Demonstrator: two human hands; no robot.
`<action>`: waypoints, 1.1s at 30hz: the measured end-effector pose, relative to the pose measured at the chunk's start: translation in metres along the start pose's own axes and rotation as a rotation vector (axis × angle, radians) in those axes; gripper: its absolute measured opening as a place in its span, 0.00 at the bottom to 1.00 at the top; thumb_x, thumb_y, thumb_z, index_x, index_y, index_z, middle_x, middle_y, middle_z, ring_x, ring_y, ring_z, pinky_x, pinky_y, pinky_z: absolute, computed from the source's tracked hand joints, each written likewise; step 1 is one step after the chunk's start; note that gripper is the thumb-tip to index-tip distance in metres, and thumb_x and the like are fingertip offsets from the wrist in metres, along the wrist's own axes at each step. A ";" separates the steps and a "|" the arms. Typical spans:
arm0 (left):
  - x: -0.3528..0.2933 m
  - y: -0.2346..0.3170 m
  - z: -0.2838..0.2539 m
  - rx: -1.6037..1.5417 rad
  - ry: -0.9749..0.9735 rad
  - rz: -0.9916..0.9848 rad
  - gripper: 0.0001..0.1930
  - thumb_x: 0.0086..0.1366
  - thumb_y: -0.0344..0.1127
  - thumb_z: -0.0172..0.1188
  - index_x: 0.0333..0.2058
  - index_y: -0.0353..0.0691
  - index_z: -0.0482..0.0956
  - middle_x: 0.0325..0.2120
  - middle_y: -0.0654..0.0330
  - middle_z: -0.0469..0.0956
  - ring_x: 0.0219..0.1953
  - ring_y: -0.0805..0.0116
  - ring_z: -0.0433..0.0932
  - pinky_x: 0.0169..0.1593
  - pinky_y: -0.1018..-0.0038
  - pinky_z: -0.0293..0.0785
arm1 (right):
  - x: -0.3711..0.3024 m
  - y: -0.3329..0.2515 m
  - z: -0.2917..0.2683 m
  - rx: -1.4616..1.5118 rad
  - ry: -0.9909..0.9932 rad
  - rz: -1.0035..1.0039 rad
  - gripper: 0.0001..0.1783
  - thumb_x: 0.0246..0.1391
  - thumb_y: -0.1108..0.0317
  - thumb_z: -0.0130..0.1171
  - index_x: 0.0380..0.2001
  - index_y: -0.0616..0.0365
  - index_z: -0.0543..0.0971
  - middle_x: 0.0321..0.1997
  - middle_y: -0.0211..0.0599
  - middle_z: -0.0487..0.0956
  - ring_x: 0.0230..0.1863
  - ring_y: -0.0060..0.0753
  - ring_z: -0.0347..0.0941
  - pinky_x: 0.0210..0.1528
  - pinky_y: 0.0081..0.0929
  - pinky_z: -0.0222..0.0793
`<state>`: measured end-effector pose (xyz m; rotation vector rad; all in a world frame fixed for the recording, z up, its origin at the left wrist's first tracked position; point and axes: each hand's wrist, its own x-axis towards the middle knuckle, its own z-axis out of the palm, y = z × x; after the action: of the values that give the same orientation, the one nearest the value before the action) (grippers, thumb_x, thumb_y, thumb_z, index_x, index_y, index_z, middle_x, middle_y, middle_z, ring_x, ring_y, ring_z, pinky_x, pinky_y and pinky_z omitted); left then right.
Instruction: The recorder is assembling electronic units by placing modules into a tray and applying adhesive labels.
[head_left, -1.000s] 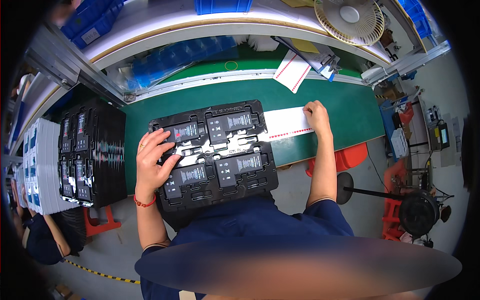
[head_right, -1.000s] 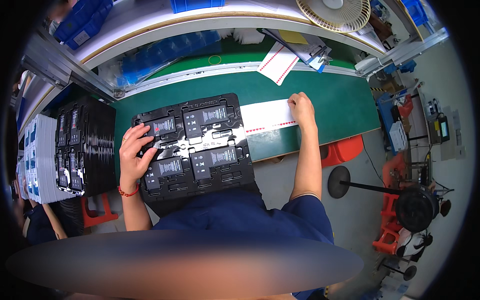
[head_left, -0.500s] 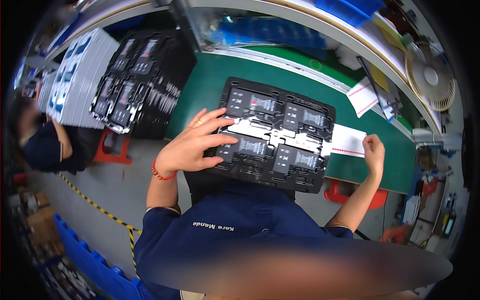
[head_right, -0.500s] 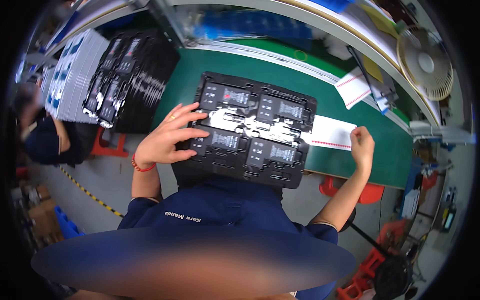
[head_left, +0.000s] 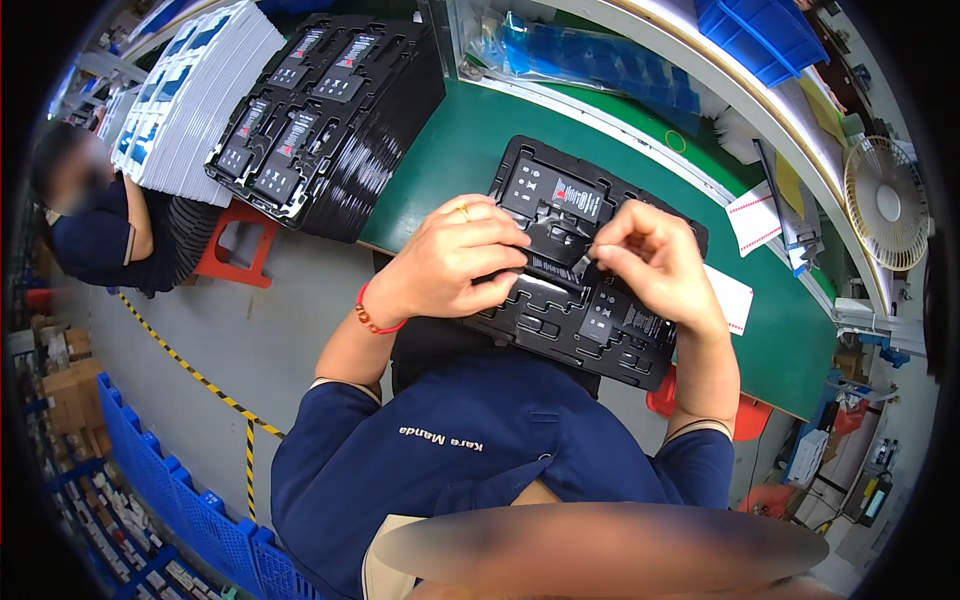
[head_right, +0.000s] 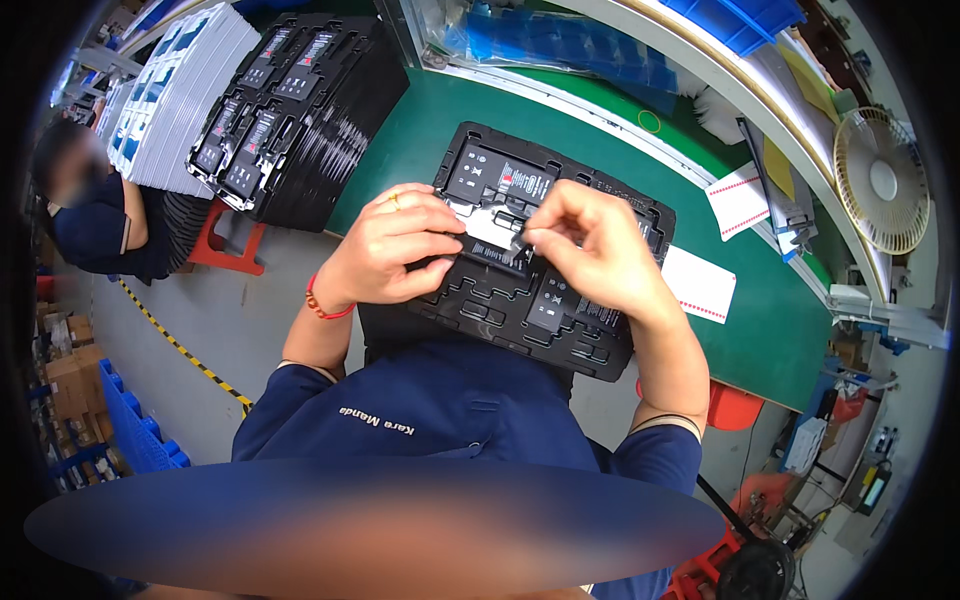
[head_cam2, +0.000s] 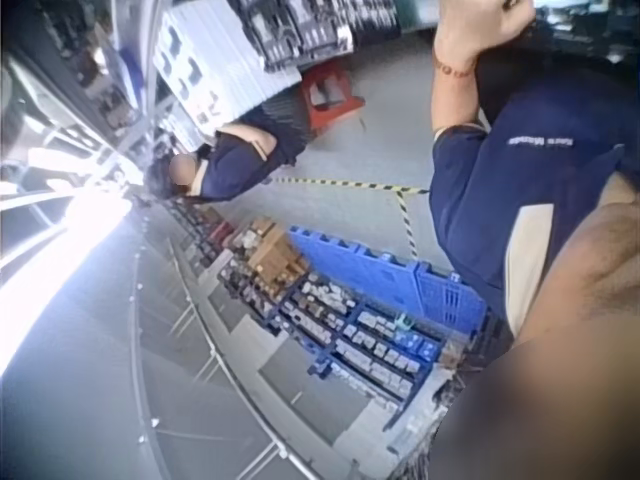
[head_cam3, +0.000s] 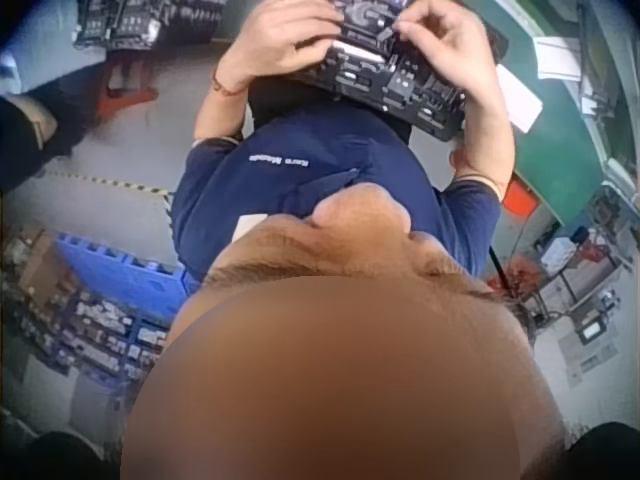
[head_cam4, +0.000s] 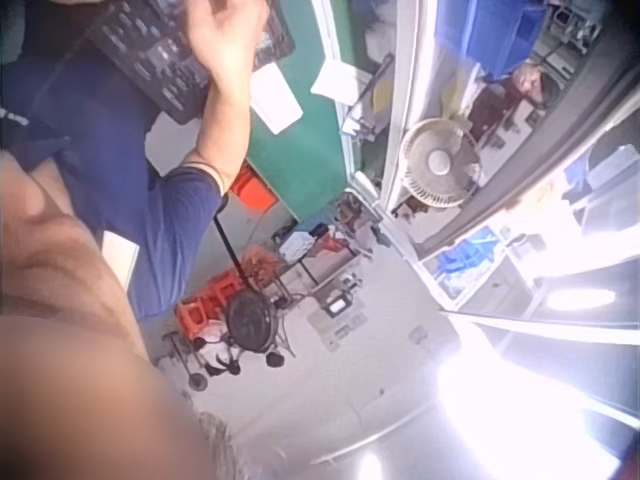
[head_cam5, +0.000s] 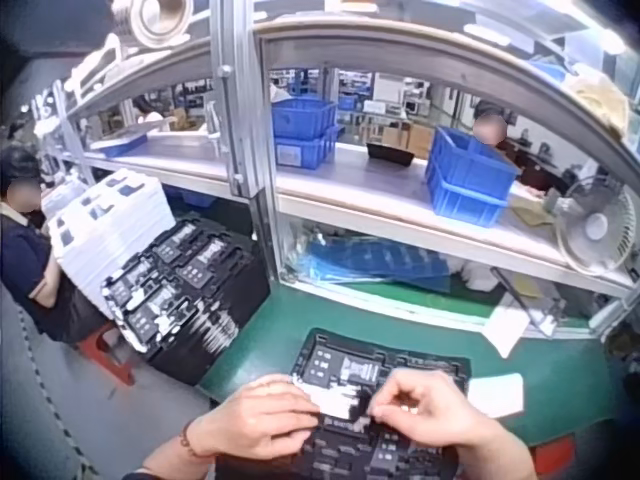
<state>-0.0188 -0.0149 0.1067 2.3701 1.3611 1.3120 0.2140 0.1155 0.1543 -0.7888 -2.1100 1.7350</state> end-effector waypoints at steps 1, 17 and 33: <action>0.001 -0.002 0.006 -0.002 0.001 0.000 0.07 0.48 0.30 0.68 0.28 0.40 0.83 0.34 0.63 0.83 0.40 0.65 0.81 0.52 0.63 0.73 | 0.003 -0.002 0.004 0.025 -0.046 0.037 0.04 0.54 0.80 0.60 0.31 0.63 0.75 0.29 0.28 0.78 0.32 0.13 0.72 0.35 0.17 0.71; -0.002 -0.010 0.020 -0.102 0.012 -0.088 0.06 0.50 0.25 0.68 0.28 0.39 0.81 0.27 0.63 0.81 0.35 0.64 0.80 0.44 0.67 0.73 | 0.024 0.006 0.035 -0.058 -0.199 0.065 0.17 0.56 0.83 0.55 0.48 0.60 0.68 0.37 0.28 0.69 0.39 0.17 0.67 0.44 0.19 0.68; 0.002 -0.012 0.019 -0.089 0.009 -0.082 0.05 0.50 0.25 0.67 0.27 0.39 0.81 0.27 0.63 0.81 0.33 0.64 0.80 0.43 0.68 0.73 | 0.010 -0.002 0.045 -0.875 0.156 -0.675 0.08 0.42 0.72 0.69 0.25 0.59 0.78 0.28 0.35 0.73 0.33 0.39 0.69 0.36 0.35 0.65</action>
<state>-0.0121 -0.0001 0.0903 2.2294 1.3571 1.3342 0.1810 0.0845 0.1453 -0.2815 -2.5737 0.3771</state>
